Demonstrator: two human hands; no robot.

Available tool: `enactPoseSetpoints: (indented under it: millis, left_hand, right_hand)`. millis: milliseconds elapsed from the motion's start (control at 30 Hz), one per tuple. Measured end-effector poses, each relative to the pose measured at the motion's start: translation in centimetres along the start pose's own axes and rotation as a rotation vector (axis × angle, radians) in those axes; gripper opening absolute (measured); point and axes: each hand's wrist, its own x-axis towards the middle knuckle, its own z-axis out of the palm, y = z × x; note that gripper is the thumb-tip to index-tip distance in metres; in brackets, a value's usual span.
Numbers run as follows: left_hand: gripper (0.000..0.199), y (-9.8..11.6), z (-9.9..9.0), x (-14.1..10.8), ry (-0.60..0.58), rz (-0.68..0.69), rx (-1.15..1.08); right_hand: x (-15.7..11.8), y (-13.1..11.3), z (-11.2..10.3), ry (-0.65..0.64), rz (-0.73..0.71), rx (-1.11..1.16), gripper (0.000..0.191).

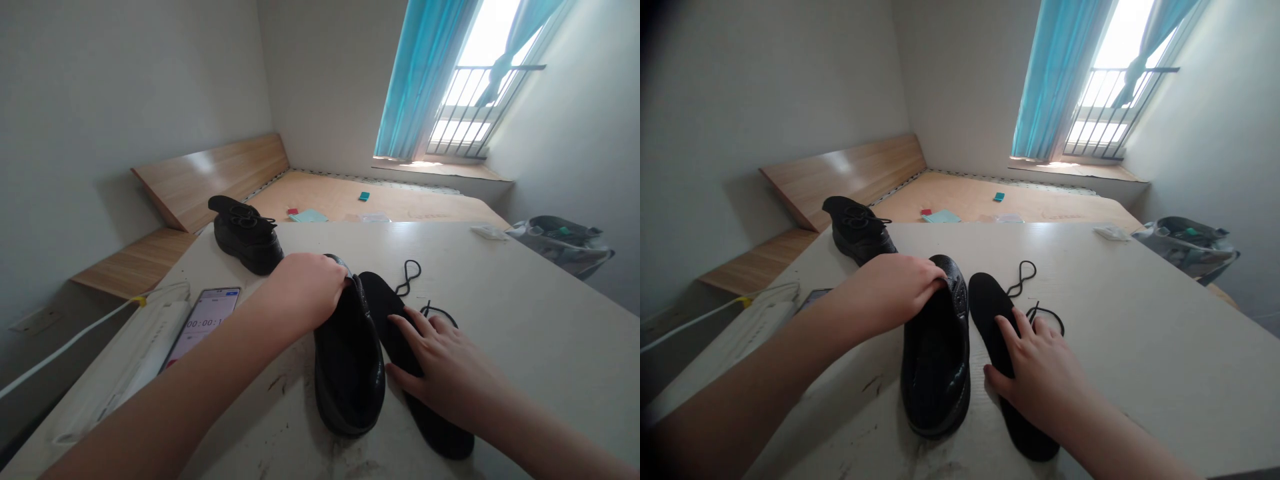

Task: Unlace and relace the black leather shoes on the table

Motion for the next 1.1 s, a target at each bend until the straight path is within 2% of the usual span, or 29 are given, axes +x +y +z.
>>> enactPoseSetpoints:
  millis: [133,267,400,600,733,867,933,1000,1100]
  left_hand:
    - [0.037,-0.2,-1.1,0.4,-0.053,-0.001,-0.053]
    - [0.038,-0.5,-0.6,0.8,-0.038,0.050,-0.128]
    - [0.041,-0.4,0.1,1.1,-0.024,0.062,-0.135]
    - [0.043,-0.3,-0.1,1.3,-0.024,0.009,-0.142]
    - [0.049,-0.6,-0.4,1.4,-0.024,0.013,-0.118]
    - [0.050,-1.0,-0.5,1.3,-0.032,0.014,-0.103]
    - [0.046,-1.1,-0.6,1.2,-0.039,0.017,-0.117]
    - [0.038,-1.2,-0.6,1.1,-0.013,0.014,-0.163]
    - [0.030,-1.3,-0.6,1.1,0.018,-0.030,-0.235]
  right_hand:
    - [0.2,1.7,0.7,0.028,0.003,0.073,0.062]
    - [0.5,2.5,1.2,0.116,0.019,0.119,0.057]
    - [0.8,2.6,1.6,0.134,0.015,0.162,0.069]
    - [1.7,2.1,1.3,0.255,-0.006,0.205,0.038]
    - [2.2,2.9,0.1,0.207,0.038,0.492,0.024]
    - [1.4,4.7,-2.7,0.300,0.234,1.067,0.021]
    - [0.7,5.2,-3.9,0.255,0.319,1.376,0.026]
    - [0.0,5.0,-4.5,0.101,0.316,1.524,0.028]
    - [-0.7,3.8,-4.3,-0.139,0.215,1.365,0.033]
